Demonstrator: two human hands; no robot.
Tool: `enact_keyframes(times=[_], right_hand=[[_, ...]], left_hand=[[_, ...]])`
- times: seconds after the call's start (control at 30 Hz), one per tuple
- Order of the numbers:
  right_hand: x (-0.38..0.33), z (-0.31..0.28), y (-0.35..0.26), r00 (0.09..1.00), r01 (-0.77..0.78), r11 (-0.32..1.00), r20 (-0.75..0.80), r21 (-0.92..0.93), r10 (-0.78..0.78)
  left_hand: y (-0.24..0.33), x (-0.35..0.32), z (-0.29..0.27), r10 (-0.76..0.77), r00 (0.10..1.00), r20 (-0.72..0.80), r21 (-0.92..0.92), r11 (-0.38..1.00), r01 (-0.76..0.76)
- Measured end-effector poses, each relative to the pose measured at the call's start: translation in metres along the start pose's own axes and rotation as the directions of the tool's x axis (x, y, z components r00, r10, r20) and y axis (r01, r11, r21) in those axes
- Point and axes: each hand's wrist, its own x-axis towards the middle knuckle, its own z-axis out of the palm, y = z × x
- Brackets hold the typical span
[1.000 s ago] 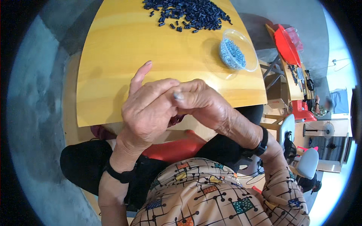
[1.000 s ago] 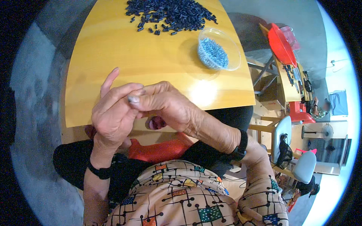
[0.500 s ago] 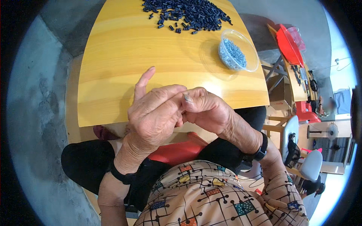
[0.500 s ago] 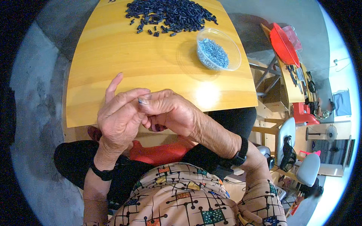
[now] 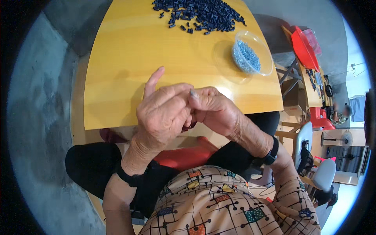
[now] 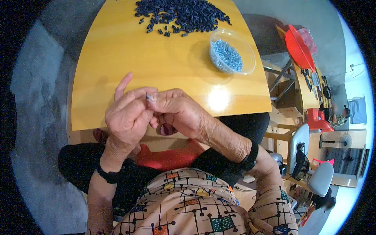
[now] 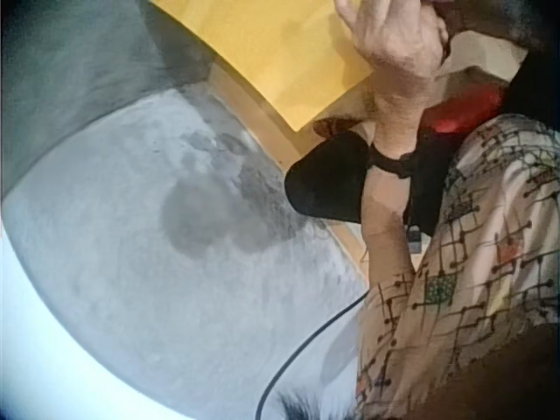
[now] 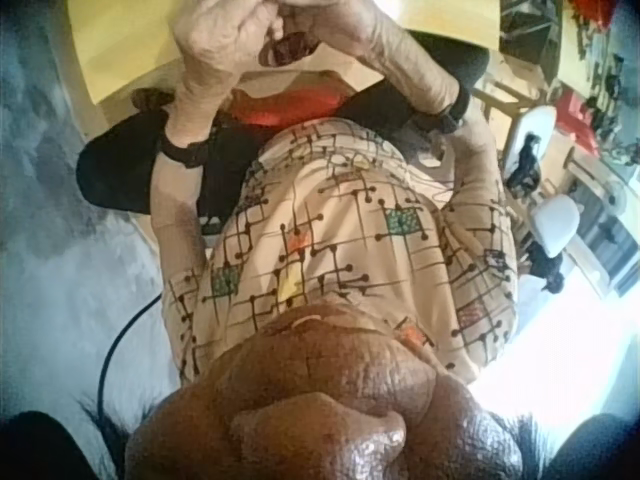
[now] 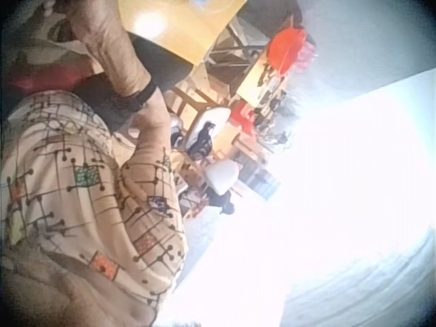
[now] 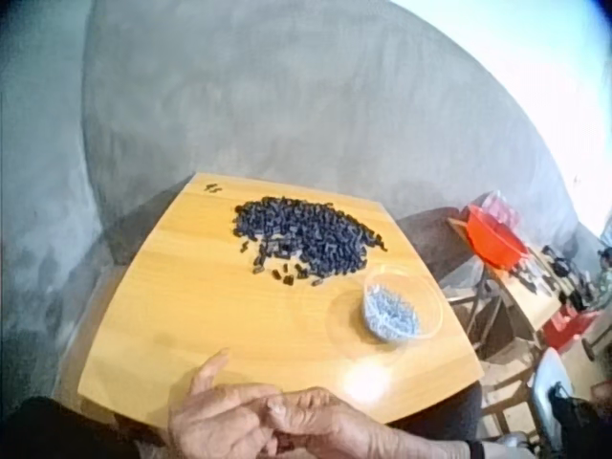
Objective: Assembling small blue and black plastic pieces together at a workbench.
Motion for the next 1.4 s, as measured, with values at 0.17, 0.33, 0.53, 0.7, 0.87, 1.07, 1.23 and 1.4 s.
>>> enact_keyframes(times=[0.17,0.33,0.53,0.7,0.87,1.07,1.23,1.4], right_hand=[[-0.009,-0.002,-0.002,0.992,0.029,0.999,0.123,0.026,-0.032],[-0.011,-0.004,0.001,0.989,-0.030,0.993,0.145,0.111,0.013],[-0.016,-0.001,0.004,0.999,0.032,0.998,0.043,0.046,-0.034],[-0.019,0.000,0.008,0.998,0.018,1.000,-0.055,0.000,-0.018],[-0.023,0.002,0.012,0.997,0.008,1.000,-0.077,-0.016,-0.009],[-0.036,-0.004,0.019,0.985,0.094,0.995,-0.143,-0.028,-0.097],[-0.040,-0.005,0.026,0.988,0.090,0.996,-0.131,0.024,-0.086],[-0.066,-0.008,0.022,0.960,0.211,0.977,-0.192,0.026,-0.203]], left_hand=[[0.000,-0.001,0.001,-0.046,0.998,-0.031,-0.060,0.997,0.044],[0.000,-0.002,0.006,-0.057,0.998,-0.028,-0.088,0.995,0.054],[0.004,-0.004,0.008,-0.023,1.000,-0.005,-0.082,0.996,0.023],[0.010,-0.005,0.007,-0.010,1.000,0.017,-0.045,0.999,0.011],[0.014,-0.007,0.009,0.002,0.999,0.051,-0.008,1.000,-0.002],[0.022,-0.008,0.018,0.044,0.996,0.078,-0.057,0.998,-0.040],[0.030,-0.005,0.016,0.026,0.993,0.119,-0.031,0.999,-0.023],[0.036,-0.004,0.020,-0.039,0.982,0.185,-0.177,0.982,0.072]])
